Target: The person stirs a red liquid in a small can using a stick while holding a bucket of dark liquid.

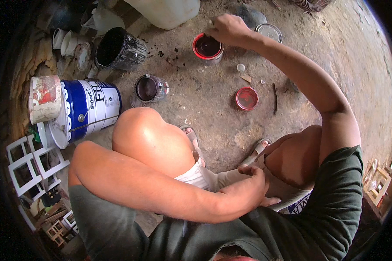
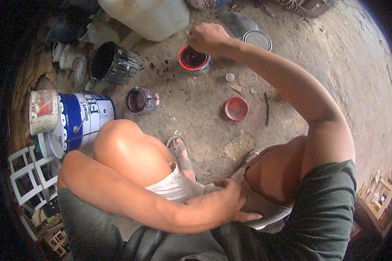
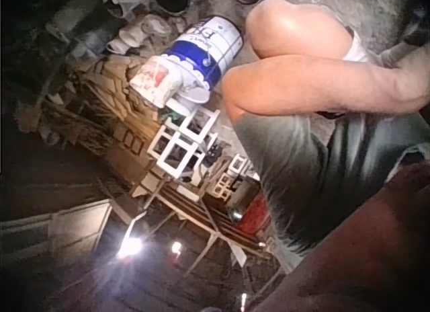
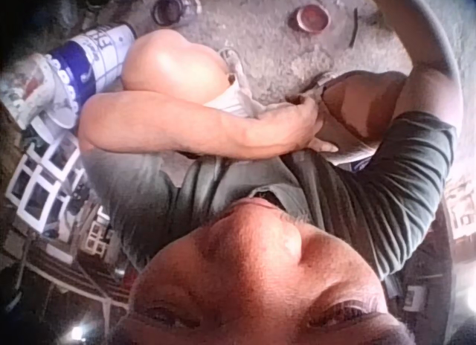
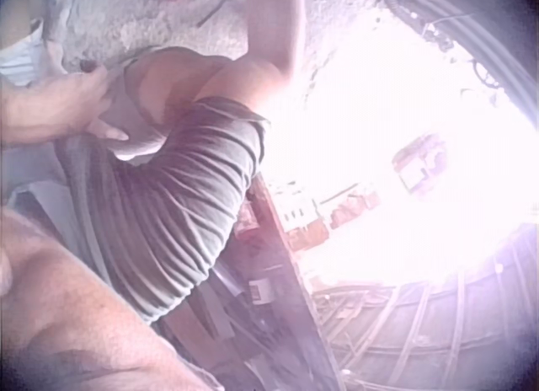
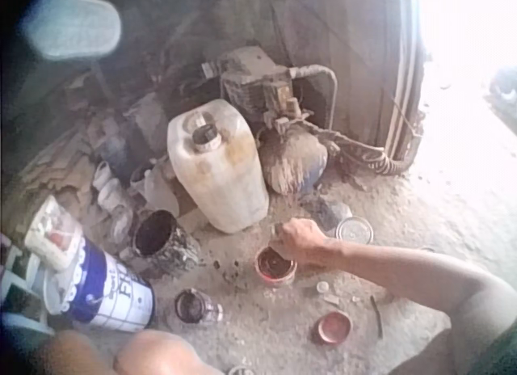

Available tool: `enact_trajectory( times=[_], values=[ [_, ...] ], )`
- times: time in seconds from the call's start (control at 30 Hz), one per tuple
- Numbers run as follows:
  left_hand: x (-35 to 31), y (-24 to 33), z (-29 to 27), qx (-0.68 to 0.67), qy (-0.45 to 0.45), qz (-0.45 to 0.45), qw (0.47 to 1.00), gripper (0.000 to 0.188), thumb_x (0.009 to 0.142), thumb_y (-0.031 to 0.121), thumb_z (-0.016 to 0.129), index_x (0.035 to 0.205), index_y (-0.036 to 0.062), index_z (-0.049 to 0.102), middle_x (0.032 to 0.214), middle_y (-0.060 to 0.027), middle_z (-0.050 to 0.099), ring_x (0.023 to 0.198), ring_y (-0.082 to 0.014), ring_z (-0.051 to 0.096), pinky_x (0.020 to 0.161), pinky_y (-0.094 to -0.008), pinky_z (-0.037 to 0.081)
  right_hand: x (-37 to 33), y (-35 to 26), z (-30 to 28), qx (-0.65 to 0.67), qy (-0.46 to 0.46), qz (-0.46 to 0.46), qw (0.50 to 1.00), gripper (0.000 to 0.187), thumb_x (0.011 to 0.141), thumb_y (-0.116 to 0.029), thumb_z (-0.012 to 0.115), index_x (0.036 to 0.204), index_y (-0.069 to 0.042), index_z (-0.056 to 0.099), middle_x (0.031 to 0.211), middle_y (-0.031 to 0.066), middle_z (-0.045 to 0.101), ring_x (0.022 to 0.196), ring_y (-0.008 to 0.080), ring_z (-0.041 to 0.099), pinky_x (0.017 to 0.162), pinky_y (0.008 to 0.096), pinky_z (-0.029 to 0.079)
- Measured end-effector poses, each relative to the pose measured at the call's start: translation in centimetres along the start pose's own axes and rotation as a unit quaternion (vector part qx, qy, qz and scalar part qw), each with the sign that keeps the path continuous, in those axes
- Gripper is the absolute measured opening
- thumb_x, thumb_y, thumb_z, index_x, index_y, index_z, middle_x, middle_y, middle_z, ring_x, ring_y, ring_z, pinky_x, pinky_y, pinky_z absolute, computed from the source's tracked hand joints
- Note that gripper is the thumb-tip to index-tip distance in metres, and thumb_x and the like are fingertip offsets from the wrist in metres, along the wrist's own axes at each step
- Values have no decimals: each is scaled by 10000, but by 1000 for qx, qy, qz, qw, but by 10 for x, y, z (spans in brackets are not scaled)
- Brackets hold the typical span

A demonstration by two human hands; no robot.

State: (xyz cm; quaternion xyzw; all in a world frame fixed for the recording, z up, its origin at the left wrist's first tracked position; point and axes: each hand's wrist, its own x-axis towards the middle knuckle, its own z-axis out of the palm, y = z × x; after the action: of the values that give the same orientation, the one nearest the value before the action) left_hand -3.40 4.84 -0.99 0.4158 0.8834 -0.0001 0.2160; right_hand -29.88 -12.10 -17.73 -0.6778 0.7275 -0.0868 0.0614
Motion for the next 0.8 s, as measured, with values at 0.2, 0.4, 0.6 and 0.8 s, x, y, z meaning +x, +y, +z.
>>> enact_trajectory(
  times=[0.2,0.4,0.6,0.8],
  values=[
    [-2,0,2,4,1,-6,1000,663,986,242,387,1589,273,114,1027,-126,594,798,-279,565,673,-421,453,4,2,3,157,34,34,986,181,852,-187,598,866,-74,739,879,123,723,842,320,715,682,413,583],
    [-5,0,2,20,7,-2,1000,636,995,227,346,1585,296,121,1006,-119,598,776,-269,570,648,-414,455,5,6,5,125,25,-23,992,239,864,-267,610,909,-57,716,895,144,709,858,326,706,739,437,567],
    [-9,-2,-2,37,22,-5,999,638,989,232,362,1584,290,140,1001,-121,599,784,-263,564,644,-409,454,-5,-2,5,33,-12,-98,995,414,867,-394,585,930,0,695,902,228,693,889,405,679,764,488,548],
    [-8,-2,-3,26,9,-3,1000,627,993,242,365,1584,268,160,1013,-119,594,824,-265,559,664,-410,450,-3,9,14,113,4,70,991,417,882,-390,568,904,5,699,882,232,692,850,409,682,742,481,551]
  ],
)
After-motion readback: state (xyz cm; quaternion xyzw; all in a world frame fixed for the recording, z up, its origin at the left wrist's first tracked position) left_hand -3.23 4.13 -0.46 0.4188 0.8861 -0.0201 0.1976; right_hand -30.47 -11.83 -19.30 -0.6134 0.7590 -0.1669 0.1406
